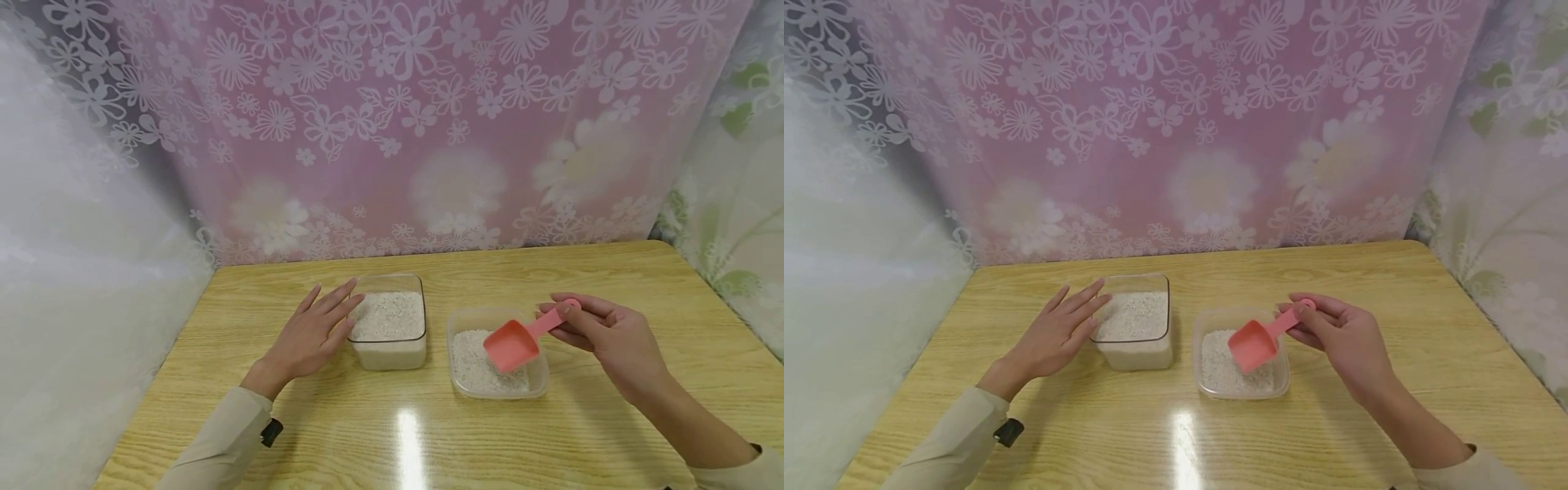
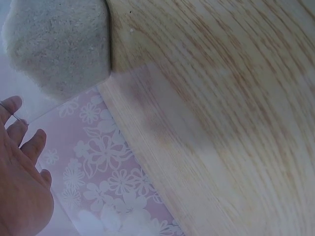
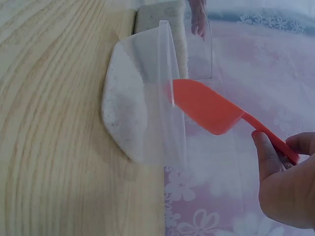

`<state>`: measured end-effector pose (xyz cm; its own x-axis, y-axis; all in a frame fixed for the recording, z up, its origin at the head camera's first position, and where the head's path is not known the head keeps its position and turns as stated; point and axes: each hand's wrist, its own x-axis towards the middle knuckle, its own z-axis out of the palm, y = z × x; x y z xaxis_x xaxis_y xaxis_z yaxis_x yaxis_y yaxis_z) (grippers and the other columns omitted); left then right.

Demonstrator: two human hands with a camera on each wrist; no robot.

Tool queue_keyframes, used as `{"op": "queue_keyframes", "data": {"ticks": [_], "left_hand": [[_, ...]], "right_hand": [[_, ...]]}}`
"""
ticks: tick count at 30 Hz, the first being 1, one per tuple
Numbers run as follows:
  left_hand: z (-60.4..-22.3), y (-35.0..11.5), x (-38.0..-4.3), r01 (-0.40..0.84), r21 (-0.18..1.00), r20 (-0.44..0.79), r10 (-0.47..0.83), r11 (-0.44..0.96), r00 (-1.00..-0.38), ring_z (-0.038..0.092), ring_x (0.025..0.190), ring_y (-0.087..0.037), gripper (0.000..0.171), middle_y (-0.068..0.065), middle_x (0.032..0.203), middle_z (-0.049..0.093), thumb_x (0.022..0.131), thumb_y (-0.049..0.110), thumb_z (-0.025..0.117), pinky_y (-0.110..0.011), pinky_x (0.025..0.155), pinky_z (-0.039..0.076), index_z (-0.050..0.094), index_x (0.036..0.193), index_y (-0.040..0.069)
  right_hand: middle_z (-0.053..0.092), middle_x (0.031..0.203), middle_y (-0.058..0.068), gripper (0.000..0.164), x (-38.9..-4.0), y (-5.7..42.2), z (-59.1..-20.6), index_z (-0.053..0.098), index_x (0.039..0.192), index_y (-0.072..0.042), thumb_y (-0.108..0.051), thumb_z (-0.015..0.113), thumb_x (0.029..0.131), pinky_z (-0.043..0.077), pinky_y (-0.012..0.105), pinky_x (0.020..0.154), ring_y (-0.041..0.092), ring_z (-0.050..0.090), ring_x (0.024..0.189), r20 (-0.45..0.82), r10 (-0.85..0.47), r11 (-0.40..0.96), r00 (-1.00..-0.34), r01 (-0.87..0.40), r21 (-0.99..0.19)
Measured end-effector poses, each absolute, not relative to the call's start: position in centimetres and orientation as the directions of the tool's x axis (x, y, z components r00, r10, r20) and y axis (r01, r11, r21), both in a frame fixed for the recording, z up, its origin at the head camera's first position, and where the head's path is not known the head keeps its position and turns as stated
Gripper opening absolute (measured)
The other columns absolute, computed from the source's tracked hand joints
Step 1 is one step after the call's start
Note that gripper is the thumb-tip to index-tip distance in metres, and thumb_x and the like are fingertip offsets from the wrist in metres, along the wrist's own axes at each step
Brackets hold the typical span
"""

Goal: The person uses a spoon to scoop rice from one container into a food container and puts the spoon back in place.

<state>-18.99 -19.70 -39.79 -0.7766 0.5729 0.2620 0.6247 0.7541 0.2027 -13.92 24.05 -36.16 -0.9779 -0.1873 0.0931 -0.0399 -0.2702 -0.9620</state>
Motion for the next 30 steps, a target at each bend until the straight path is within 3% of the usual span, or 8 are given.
{"op": "queue_keyframes", "data": {"ticks": [5,13,19,23,30], "left_hand": [[-39.7,-19.8,-18.9,0.624,0.203,0.26,0.572,0.755,-0.778,0.025,0.14,-0.015,0.047,0.0,0.157,0.022,0.105,0.036,0.036,-0.044,0.116,0.004,0.038,0.149,0.02],[-39.7,-19.8,-19.0,0.628,0.169,0.265,0.579,0.759,-0.771,0.025,0.14,-0.015,0.047,0.001,0.157,0.022,0.105,0.037,0.035,-0.045,0.116,0.005,0.038,0.149,0.02],[-39.5,-19.6,-19.0,0.632,0.124,0.267,0.588,0.765,-0.764,0.024,0.141,-0.015,0.048,0.002,0.156,0.023,0.105,0.039,0.033,-0.045,0.116,0.006,0.038,0.149,0.021],[-39.4,-19.6,-19.0,0.628,0.125,0.262,0.585,0.768,-0.767,0.021,0.141,-0.012,0.049,0.003,0.157,0.022,0.105,0.041,0.029,-0.043,0.117,0.006,0.038,0.149,0.02],[-39.4,-19.7,-18.9,0.635,0.127,0.268,0.59,0.762,-0.762,0.023,0.141,-0.015,0.048,0.0,0.156,0.024,0.104,0.037,0.035,-0.045,0.116,0.007,0.038,0.149,0.018]], "right_hand": [[0.068,0.111,0.015,0.027,-13.8,23.5,-35.5,0.063,0.122,0.002,-0.004,0.055,0.097,0.05,0.036,0.082,0.023,0.065,0.101,0.158,-0.138,-0.217,-0.978,-0.125,-0.968],[0.066,0.11,0.021,0.025,-15.1,23.9,-34.8,0.063,0.118,0.007,0.002,0.05,0.097,0.049,0.036,0.087,0.029,0.063,0.104,0.136,-0.078,-0.624,-0.988,-0.058,-0.779],[0.065,0.109,0.024,0.024,-16.5,23.6,-34.4,0.06,0.116,0.012,0.003,0.048,0.098,0.046,0.038,0.092,0.032,0.063,0.104,0.13,-0.075,-0.758,-0.989,-0.028,-0.651],[0.066,0.108,0.024,0.022,-17.3,22.1,-33.9,0.061,0.114,0.012,0.004,0.049,0.097,0.047,0.038,0.092,0.032,0.064,0.103,0.131,-0.094,-0.781,-0.987,-0.008,-0.625],[0.068,0.103,0.021,0.02,-18.2,17.5,-33.5,0.064,0.111,0.008,0.003,0.053,0.096,0.05,0.036,0.087,0.029,0.067,0.095,0.17,-0.095,-0.74,-0.981,-0.045,-0.671]]}}
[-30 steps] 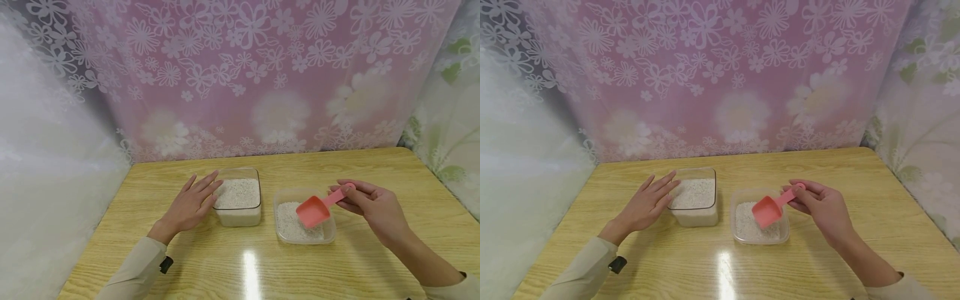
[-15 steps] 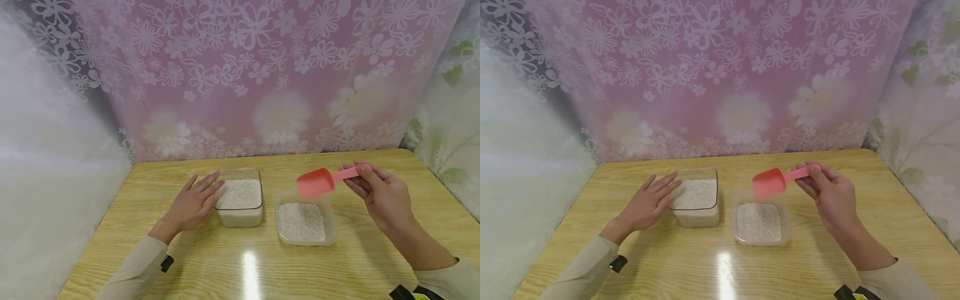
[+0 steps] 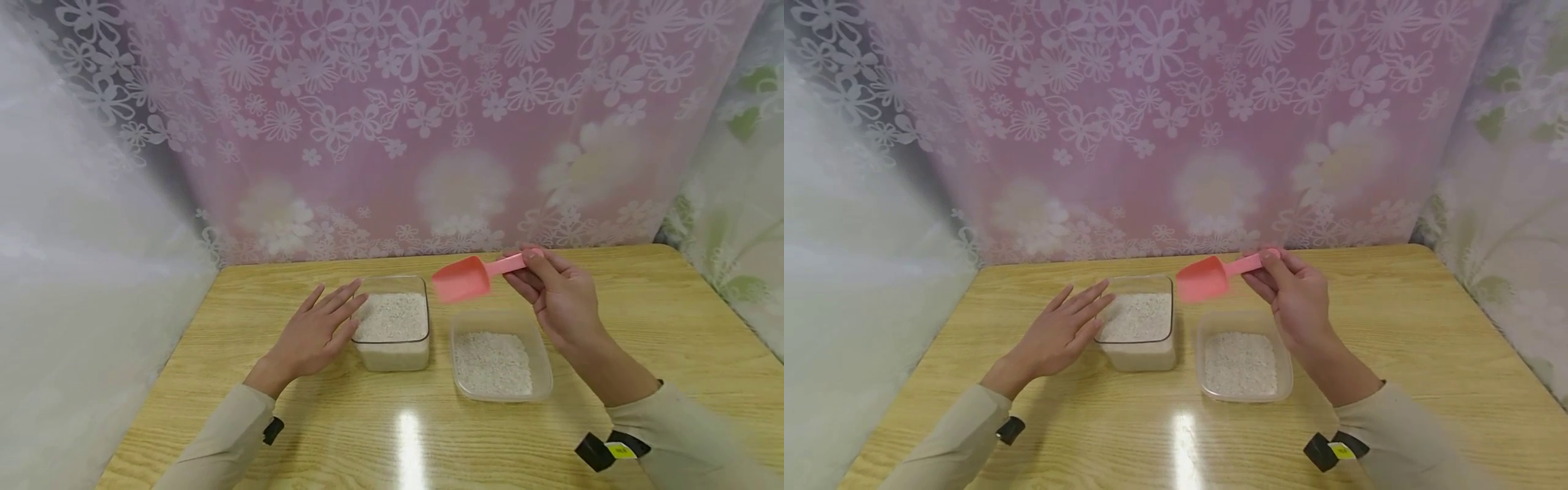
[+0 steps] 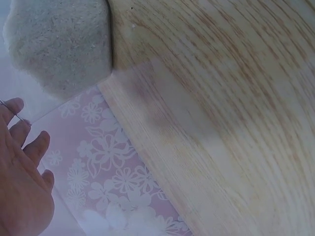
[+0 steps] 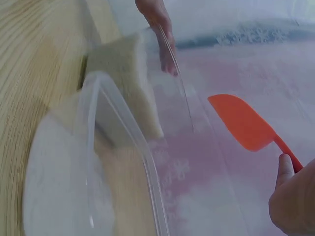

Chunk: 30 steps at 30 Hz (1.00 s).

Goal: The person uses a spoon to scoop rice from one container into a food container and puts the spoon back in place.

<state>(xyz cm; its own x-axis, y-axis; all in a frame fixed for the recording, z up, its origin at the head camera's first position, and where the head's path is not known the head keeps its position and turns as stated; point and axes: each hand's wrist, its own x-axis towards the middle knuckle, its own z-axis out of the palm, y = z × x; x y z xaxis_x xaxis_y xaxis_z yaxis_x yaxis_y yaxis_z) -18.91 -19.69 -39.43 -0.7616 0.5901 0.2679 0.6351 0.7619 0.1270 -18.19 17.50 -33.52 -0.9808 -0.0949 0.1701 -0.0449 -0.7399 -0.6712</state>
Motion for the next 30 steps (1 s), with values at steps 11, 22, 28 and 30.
{"op": "queue_keyframes", "data": {"ticks": [11,22,28,30], "left_hand": [[-39.6,-19.8,-19.0,0.625,0.129,0.254,0.584,0.77,-0.771,0.02,0.142,-0.012,0.05,0.002,0.157,0.022,0.105,0.041,0.03,-0.043,0.117,0.006,0.037,0.149,0.019],[-39.4,-19.8,-19.1,0.626,0.105,0.237,0.592,0.773,-0.771,0.02,0.142,-0.015,0.05,0.002,0.157,0.02,0.104,0.04,0.033,-0.044,0.117,0.006,0.036,0.15,0.019],[-39.4,-19.8,-19.2,0.625,0.102,0.246,0.589,0.774,-0.77,0.023,0.141,-0.017,0.051,-0.002,0.156,0.024,0.105,0.041,0.03,-0.045,0.116,0.007,0.037,0.149,0.018],[-39.4,-19.7,-19.1,0.624,0.106,0.242,0.589,0.774,-0.771,0.022,0.142,-0.016,0.051,-0.001,0.157,0.023,0.105,0.042,0.029,-0.044,0.116,0.007,0.037,0.149,0.018]], "right_hand": [[0.068,0.107,0.016,0.03,-18.8,11.0,-35.0,0.055,0.122,0.009,-0.008,0.057,0.097,0.051,0.032,0.087,0.023,0.066,0.101,0.087,-0.102,-0.471,-0.991,-0.029,-0.882],[0.06,0.119,0.027,0.034,-18.2,8.0,-36.4,0.052,0.127,0.012,-0.006,0.053,0.098,0.053,0.032,0.084,0.019,0.068,0.096,0.002,-0.114,-0.291,-0.993,0.031,-0.956],[0.061,0.118,0.026,0.031,-18.2,7.1,-36.9,0.053,0.126,0.012,-0.005,0.052,0.099,0.053,0.031,0.084,0.019,0.069,0.092,-0.084,-0.128,-0.317,-0.988,0.121,-0.941],[0.06,0.12,0.027,0.031,-18.1,7.1,-37.0,0.053,0.126,0.011,-0.004,0.051,0.099,0.053,0.031,0.085,0.019,0.068,0.092,-0.11,-0.126,-0.333,-0.986,0.146,-0.931]]}}
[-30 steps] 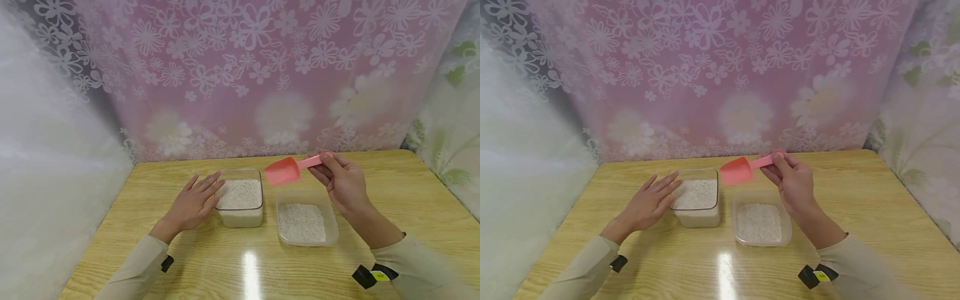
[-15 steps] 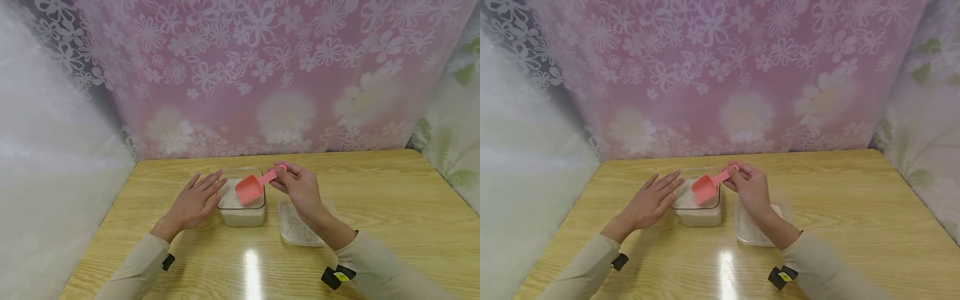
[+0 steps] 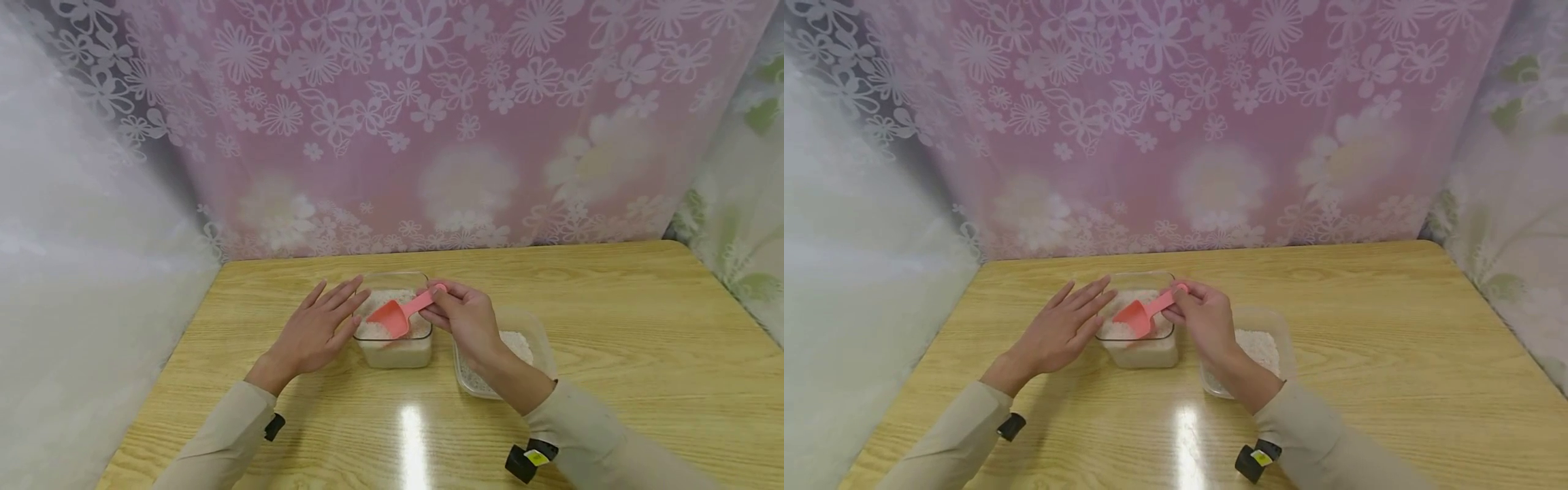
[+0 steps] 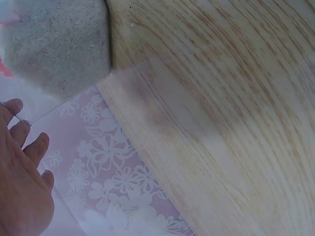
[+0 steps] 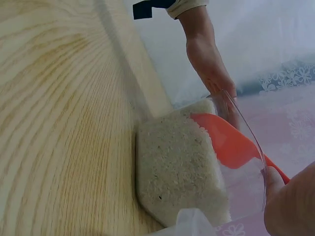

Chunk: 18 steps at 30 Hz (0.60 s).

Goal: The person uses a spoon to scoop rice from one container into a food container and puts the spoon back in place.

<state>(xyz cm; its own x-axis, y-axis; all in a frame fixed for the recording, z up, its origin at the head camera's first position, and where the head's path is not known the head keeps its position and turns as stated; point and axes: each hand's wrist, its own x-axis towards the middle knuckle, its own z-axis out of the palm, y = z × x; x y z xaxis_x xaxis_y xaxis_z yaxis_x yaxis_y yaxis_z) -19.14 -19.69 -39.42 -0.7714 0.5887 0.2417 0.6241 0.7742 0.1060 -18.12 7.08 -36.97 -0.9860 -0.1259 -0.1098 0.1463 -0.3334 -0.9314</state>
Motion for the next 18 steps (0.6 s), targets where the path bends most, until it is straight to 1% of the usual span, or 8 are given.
{"op": "queue_keyframes", "data": {"ticks": [7,11,14,18], "left_hand": [[-39.4,-19.8,-19.0,0.629,0.115,0.253,0.59,0.769,-0.767,0.021,0.142,-0.016,0.051,-0.002,0.156,0.024,0.105,0.041,0.03,-0.045,0.116,0.007,0.037,0.149,0.018],[-39.5,-19.8,-18.9,0.63,0.124,0.25,0.59,0.767,-0.768,0.021,0.142,-0.016,0.05,-0.002,0.156,0.024,0.105,0.04,0.032,-0.045,0.116,0.007,0.037,0.149,0.018],[-39.5,-19.9,-18.9,0.628,0.129,0.245,0.589,0.767,-0.77,0.021,0.142,-0.015,0.05,-0.001,0.157,0.022,0.104,0.041,0.032,-0.045,0.116,0.006,0.037,0.149,0.019],[-39.5,-19.9,-19.0,0.629,0.131,0.241,0.591,0.766,-0.77,0.021,0.142,-0.016,0.05,0.0,0.157,0.021,0.105,0.04,0.032,-0.045,0.116,0.006,0.036,0.149,0.018]], "right_hand": [[0.055,0.125,0.03,0.035,-18.0,7.3,-36.9,0.047,0.13,0.014,-0.003,0.049,0.1,0.052,0.031,0.087,0.021,0.066,0.099,-0.155,-0.118,-0.397,-0.981,0.19,-0.898],[0.055,0.127,0.028,0.038,-17.8,7.6,-36.9,0.042,0.134,0.014,-0.003,0.046,0.101,0.05,0.03,0.089,0.021,0.066,0.1,-0.186,-0.116,-0.439,-0.976,0.219,-0.871],[0.06,0.121,0.024,0.037,-17.7,8.0,-36.8,0.041,0.135,0.013,-0.003,0.044,0.101,0.049,0.03,0.09,0.021,0.066,0.1,-0.215,-0.117,-0.49,-0.97,0.244,-0.836],[0.067,0.106,0.017,0.037,-17.7,8.6,-36.9,0.039,0.136,0.012,-0.004,0.042,0.102,0.048,0.029,0.092,0.021,0.066,0.1,-0.233,-0.129,-0.572,-0.964,0.265,-0.777]]}}
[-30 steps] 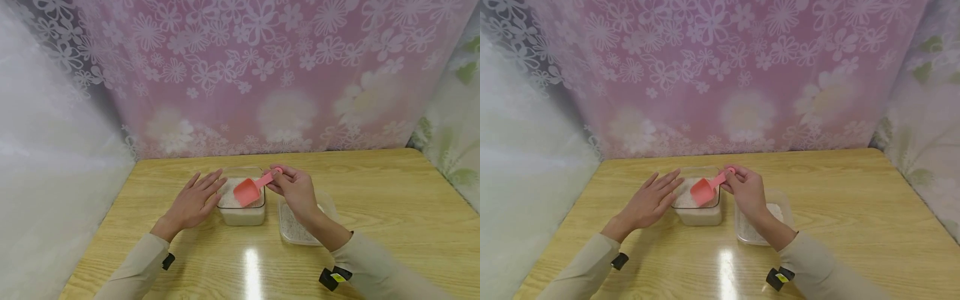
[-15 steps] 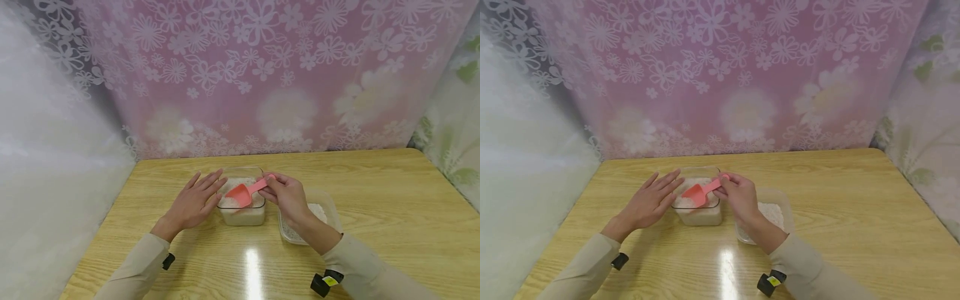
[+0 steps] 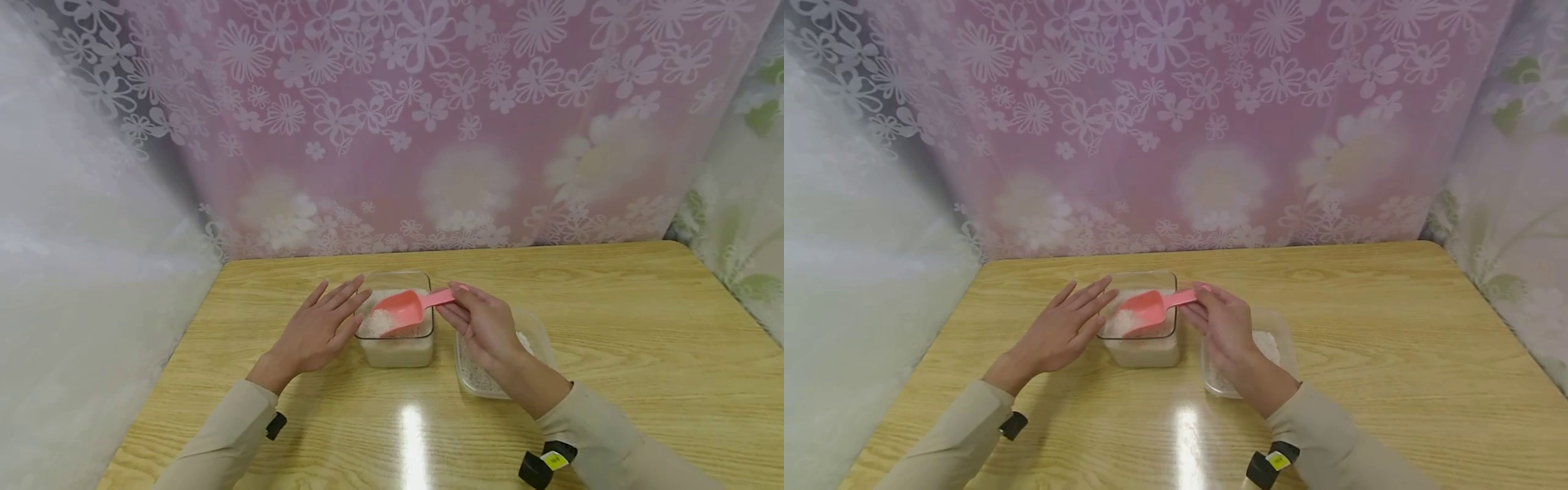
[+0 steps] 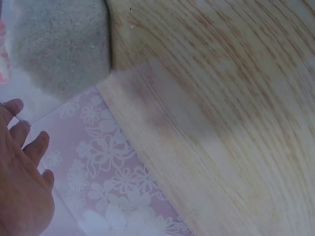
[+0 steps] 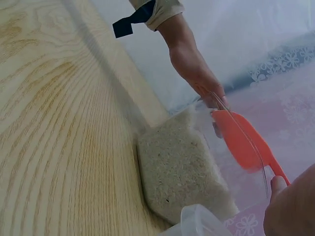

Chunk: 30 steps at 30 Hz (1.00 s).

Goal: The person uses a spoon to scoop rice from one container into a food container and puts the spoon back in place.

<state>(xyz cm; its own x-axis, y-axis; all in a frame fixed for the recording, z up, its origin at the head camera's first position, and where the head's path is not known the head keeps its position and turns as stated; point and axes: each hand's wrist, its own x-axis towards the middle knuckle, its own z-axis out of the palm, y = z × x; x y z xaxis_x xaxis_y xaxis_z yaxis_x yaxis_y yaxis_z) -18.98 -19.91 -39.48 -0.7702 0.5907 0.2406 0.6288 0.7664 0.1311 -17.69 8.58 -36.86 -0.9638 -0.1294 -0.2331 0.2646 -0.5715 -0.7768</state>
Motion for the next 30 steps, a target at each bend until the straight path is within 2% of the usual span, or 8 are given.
{"op": "queue_keyframes", "data": {"ticks": [4,8,13,17,25,30], "left_hand": [[-39.5,-19.9,-19.1,0.627,0.135,0.239,0.589,0.767,-0.772,0.02,0.142,-0.015,0.05,-0.001,0.157,0.022,0.105,0.04,0.03,-0.044,0.116,0.006,0.036,0.15,0.018],[-39.6,-19.8,-19.1,0.625,0.136,0.239,0.586,0.769,-0.774,0.019,0.142,-0.013,0.052,0.0,0.157,0.022,0.105,0.043,0.026,-0.043,0.117,0.006,0.037,0.149,0.018],[-39.6,-19.8,-19.1,0.626,0.13,0.238,0.589,0.769,-0.772,0.019,0.142,-0.013,0.052,0.002,0.157,0.02,0.105,0.043,0.026,-0.042,0.117,0.006,0.037,0.149,0.019],[-39.6,-19.7,-19.1,0.631,0.12,0.243,0.593,0.767,-0.767,0.02,0.142,-0.016,0.051,0.004,0.157,0.019,0.105,0.042,0.028,-0.042,0.117,0.006,0.037,0.149,0.019],[-39.5,-19.7,-19.2,0.637,0.129,0.255,0.596,0.76,-0.762,0.021,0.142,-0.017,0.051,0.001,0.157,0.022,0.105,0.042,0.028,-0.044,0.116,0.007,0.038,0.149,0.018],[-39.7,-19.9,-19.2,0.631,0.131,0.249,0.591,0.765,-0.768,0.019,0.142,-0.016,0.051,0.0,0.157,0.023,0.105,0.042,0.027,-0.044,0.116,0.005,0.038,0.149,0.019]], "right_hand": [[0.068,0.102,0.013,0.039,-17.8,9.3,-36.9,0.035,0.139,0.01,-0.006,0.04,0.103,0.046,0.027,0.094,0.02,0.065,0.101,-0.236,-0.146,-0.617,-0.961,0.275,-0.738],[0.067,0.103,0.013,0.036,-18.0,9.8,-36.8,0.037,0.137,0.007,-0.006,0.039,0.103,0.045,0.027,0.095,0.02,0.066,0.1,-0.246,-0.157,-0.641,-0.957,0.288,-0.712],[0.068,0.1,0.016,0.022,-18.1,10.3,-36.5,0.054,0.118,0.003,-0.004,0.041,0.102,0.045,0.029,0.095,0.022,0.066,0.099,-0.244,-0.182,-0.697,-0.953,0.3,-0.651],[0.068,0.099,0.017,0.023,-18.0,11.0,-36.1,0.065,0.102,0.0,-0.003,0.043,0.101,0.045,0.03,0.095,0.023,0.067,0.098,-0.235,-0.196,-0.725,-0.952,0.302,-0.619],[0.067,0.103,0.019,0.018,-17.6,13.3,-35.4,0.068,0.103,0.003,-0.001,0.051,0.098,0.044,0.03,0.096,0.025,0.065,0.102,-0.224,-0.235,-0.78,-0.946,0.321,-0.538],[0.067,0.105,0.021,0.018,-17.2,15.7,-35.5,0.069,0.104,0.005,-0.001,0.053,0.097,0.045,0.031,0.096,0.027,0.065,0.103,-0.21,-0.256,-0.811,-0.943,0.328,-0.484]]}}
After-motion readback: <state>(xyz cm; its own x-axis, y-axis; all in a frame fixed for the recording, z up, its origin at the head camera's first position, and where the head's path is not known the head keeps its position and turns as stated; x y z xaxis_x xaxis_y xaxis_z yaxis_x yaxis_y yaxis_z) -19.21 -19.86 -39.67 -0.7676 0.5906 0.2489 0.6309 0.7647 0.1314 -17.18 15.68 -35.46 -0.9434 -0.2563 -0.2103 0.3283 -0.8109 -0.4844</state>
